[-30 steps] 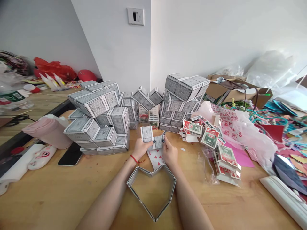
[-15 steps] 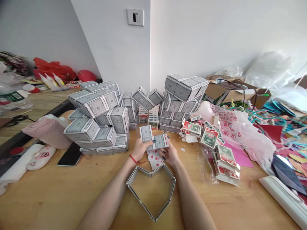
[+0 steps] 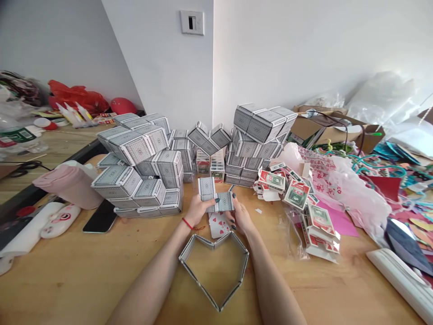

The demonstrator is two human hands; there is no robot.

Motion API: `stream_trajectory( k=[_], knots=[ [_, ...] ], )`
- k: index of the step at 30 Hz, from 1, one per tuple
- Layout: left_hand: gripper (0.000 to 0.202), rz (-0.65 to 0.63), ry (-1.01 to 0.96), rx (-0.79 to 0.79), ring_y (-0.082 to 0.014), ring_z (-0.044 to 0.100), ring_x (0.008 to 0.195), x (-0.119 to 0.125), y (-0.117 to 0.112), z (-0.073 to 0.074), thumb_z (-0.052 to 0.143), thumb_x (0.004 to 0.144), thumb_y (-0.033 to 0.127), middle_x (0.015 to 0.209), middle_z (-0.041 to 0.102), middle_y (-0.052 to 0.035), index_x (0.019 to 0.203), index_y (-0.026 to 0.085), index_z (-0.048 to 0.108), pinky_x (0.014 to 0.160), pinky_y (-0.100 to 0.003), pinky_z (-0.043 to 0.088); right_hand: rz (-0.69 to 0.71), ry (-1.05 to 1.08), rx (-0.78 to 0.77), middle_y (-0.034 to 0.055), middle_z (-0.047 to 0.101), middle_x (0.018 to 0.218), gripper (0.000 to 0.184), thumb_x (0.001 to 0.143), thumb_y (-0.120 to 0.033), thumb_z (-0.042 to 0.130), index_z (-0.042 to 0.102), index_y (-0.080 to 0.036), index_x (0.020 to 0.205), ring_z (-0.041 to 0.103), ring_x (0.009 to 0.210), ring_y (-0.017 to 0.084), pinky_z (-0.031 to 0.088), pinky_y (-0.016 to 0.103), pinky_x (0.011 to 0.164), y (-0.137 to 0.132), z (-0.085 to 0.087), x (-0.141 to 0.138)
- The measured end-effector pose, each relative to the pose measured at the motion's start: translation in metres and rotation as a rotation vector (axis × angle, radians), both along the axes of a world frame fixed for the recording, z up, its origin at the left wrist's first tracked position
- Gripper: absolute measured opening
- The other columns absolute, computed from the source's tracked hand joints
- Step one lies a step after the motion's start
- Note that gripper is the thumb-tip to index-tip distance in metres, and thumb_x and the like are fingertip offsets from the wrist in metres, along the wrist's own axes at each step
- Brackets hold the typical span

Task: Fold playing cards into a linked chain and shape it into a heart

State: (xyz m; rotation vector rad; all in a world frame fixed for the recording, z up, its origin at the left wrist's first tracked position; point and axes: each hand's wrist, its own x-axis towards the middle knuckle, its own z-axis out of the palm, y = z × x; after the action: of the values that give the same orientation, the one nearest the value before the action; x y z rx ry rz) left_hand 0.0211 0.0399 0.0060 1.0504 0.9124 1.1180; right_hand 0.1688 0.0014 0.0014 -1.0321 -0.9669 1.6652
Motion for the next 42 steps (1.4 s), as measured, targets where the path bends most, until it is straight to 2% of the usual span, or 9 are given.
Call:
stream_trajectory(
  k=[5,11,15,20,23,26,32,38,42],
  knots=[
    [0.030,-0.029,0.003,0.004,-0.0184,0.062,0.071,-0.002,0.002,-0.003,0.069,0.058,0.023,0.083,0.068,-0.0071,0.086,0.011,0.064,0.065,-0.030,0.049,-0.038,-0.182,0.119,-0.0038,0.028,0.026,0.062,0.081,-0.061,0.025,0.028,-0.021,0.034,0.026,0.022,0.006,0.014,0.022,0.028,0.000,-0.002,-0.001],
    [0.028,-0.024,0.000,-0.013,-0.0179,0.062,0.071,-0.003,0.001,-0.001,0.069,0.058,0.021,0.084,0.068,-0.0072,0.083,0.012,0.063,0.066,-0.030,0.050,-0.113,-0.321,0.181,-0.0049,0.030,0.027,0.057,0.081,-0.060,0.029,0.032,-0.021,0.040,0.026,0.024,0.007,0.019,0.022,0.029,0.001,-0.007,0.000],
    [0.026,-0.044,0.004,-0.026,-0.0181,0.062,0.071,-0.002,-0.001,0.003,0.070,0.056,0.021,0.084,0.068,-0.0074,0.080,0.012,0.064,0.066,-0.030,0.049,-0.169,-0.412,0.203,-0.0046,0.038,0.032,0.051,0.080,-0.059,0.032,0.038,-0.020,0.048,0.033,0.026,0.008,0.024,0.022,0.030,-0.001,-0.005,-0.003],
    [0.028,-0.037,-0.037,-0.029,-0.0183,0.062,0.072,0.003,-0.003,0.007,0.072,0.054,0.021,0.083,0.069,-0.0061,0.080,0.012,0.064,0.069,-0.030,0.049,-0.349,-0.311,0.178,-0.0061,0.039,0.038,0.043,0.077,-0.059,0.039,0.043,-0.020,0.061,0.034,0.031,0.009,0.025,0.022,0.031,0.003,-0.010,-0.006],
    [0.028,-0.037,-0.040,-0.049,-0.0191,0.063,0.073,0.006,-0.004,0.007,0.073,0.053,0.022,0.080,0.069,-0.0062,0.078,0.012,0.064,0.070,-0.031,0.049,-0.423,-0.217,0.145,-0.0062,0.038,0.042,0.040,0.075,-0.057,0.044,0.042,-0.020,0.062,0.031,0.034,0.008,0.025,0.022,0.032,0.007,-0.015,-0.005],
    [0.031,-0.056,-0.056,-0.049,-0.0197,0.063,0.075,0.006,-0.004,0.008,0.074,0.052,0.022,0.080,0.069,-0.0066,0.080,0.011,0.064,0.071,-0.032,0.049,-0.396,-0.142,0.117,-0.0050,0.039,0.045,0.037,0.075,-0.053,0.046,0.041,-0.020,0.060,0.031,0.036,0.008,0.024,0.022,0.033,0.009,-0.014,-0.004],
    [0.034,-0.118,-0.079,-0.080,-0.0189,0.063,0.068,0.004,-0.005,0.011,0.075,0.050,0.023,0.080,0.069,-0.0068,0.080,0.011,0.063,0.066,-0.032,0.049,-0.355,-0.012,0.033,-0.0009,0.050,0.055,0.026,0.073,-0.044,0.046,0.046,-0.020,0.066,0.044,0.045,0.012,0.032,0.022,0.037,0.007,-0.005,-0.003],
    [0.036,-0.107,-0.063,-0.073,-0.0205,0.063,0.072,0.001,-0.006,0.014,0.075,0.050,0.023,0.079,0.069,-0.0073,0.083,0.011,0.063,0.072,-0.034,0.049,-0.298,-0.161,0.126,-0.0032,0.046,0.051,0.029,0.076,-0.048,0.046,0.046,-0.020,0.066,0.038,0.041,0.010,0.030,0.023,0.036,0.005,-0.006,-0.002],
    [0.030,-0.086,-0.020,-0.046,-0.0202,0.063,0.072,0.000,-0.005,0.014,0.073,0.052,0.021,0.079,0.069,-0.0071,0.079,0.011,0.064,0.073,-0.035,0.049,-0.261,-0.370,0.238,-0.0042,0.043,0.044,0.035,0.079,-0.053,0.039,0.044,-0.021,0.066,0.038,0.036,0.011,0.029,0.024,0.035,0.004,-0.008,-0.003]
  ],
)
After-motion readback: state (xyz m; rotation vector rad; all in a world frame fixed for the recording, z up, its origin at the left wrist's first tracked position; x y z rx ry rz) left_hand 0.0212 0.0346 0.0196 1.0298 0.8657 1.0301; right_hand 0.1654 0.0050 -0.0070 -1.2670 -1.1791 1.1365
